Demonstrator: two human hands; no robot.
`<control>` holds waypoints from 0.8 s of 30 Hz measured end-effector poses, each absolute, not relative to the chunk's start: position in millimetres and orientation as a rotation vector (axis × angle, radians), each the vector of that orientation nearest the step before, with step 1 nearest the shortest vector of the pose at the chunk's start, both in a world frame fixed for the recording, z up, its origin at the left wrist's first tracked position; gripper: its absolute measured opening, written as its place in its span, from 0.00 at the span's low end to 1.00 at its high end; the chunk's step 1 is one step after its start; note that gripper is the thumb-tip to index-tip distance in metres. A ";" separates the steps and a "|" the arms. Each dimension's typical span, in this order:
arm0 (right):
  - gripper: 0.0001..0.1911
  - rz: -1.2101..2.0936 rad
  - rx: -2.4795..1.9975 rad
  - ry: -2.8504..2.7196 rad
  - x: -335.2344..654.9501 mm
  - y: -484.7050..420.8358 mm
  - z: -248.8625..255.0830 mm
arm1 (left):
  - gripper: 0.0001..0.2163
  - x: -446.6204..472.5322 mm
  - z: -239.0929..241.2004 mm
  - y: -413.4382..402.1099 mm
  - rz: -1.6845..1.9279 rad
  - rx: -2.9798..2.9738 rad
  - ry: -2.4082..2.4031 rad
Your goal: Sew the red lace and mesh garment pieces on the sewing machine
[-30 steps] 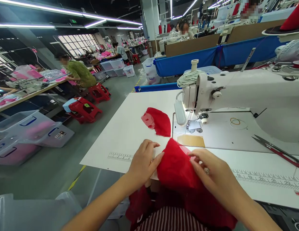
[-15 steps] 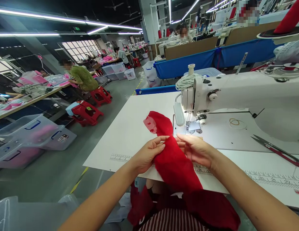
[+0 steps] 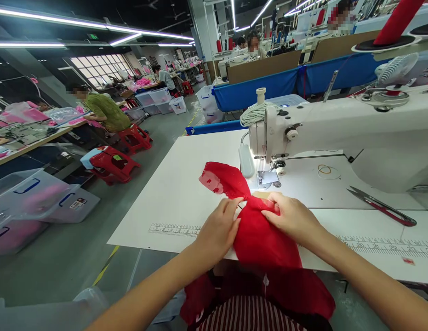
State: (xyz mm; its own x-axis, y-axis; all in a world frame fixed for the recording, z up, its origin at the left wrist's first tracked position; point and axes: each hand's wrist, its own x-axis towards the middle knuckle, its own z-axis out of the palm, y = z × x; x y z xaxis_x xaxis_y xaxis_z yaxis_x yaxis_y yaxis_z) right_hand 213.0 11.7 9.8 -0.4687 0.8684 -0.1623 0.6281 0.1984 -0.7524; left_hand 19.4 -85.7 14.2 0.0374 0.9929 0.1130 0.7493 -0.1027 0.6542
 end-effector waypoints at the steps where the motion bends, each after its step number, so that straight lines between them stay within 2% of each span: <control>1: 0.16 0.891 -1.448 -2.278 214.1 10.2 7.5 | 0.18 23.6 14.3 -81.2 0.783 2.037 1.750; 3: 0.12 0.523 -1.495 -2.388 215.8 6.8 4.5 | 0.14 29.8 15.2 -68.1 0.743 2.180 1.621; 6: 0.12 0.337 -1.483 -2.405 220.3 1.8 2.7 | 0.10 32.9 16.9 -44.5 0.608 2.108 1.490; 10: 0.14 0.509 -1.429 -2.266 228.6 -7.0 5.5 | 0.09 33.4 20.1 -26.0 0.583 2.013 1.530; 15: 0.13 0.881 -1.209 -2.053 224.1 -30.8 15.8 | 0.18 42.9 24.1 -26.3 0.567 1.906 1.652; 18: 0.14 1.113 -1.075 -2.084 224.1 -34.9 18.0 | 0.19 47.3 20.6 -30.7 0.550 1.920 1.724; 20: 0.14 1.088 -1.169 -2.079 230.5 -27.7 14.8 | 0.18 47.5 16.1 -34.7 0.591 1.970 1.733; 24: 0.16 0.692 -1.395 -2.169 243.9 -10.4 0.9 | 0.14 42.6 6.5 -44.6 0.684 1.999 1.724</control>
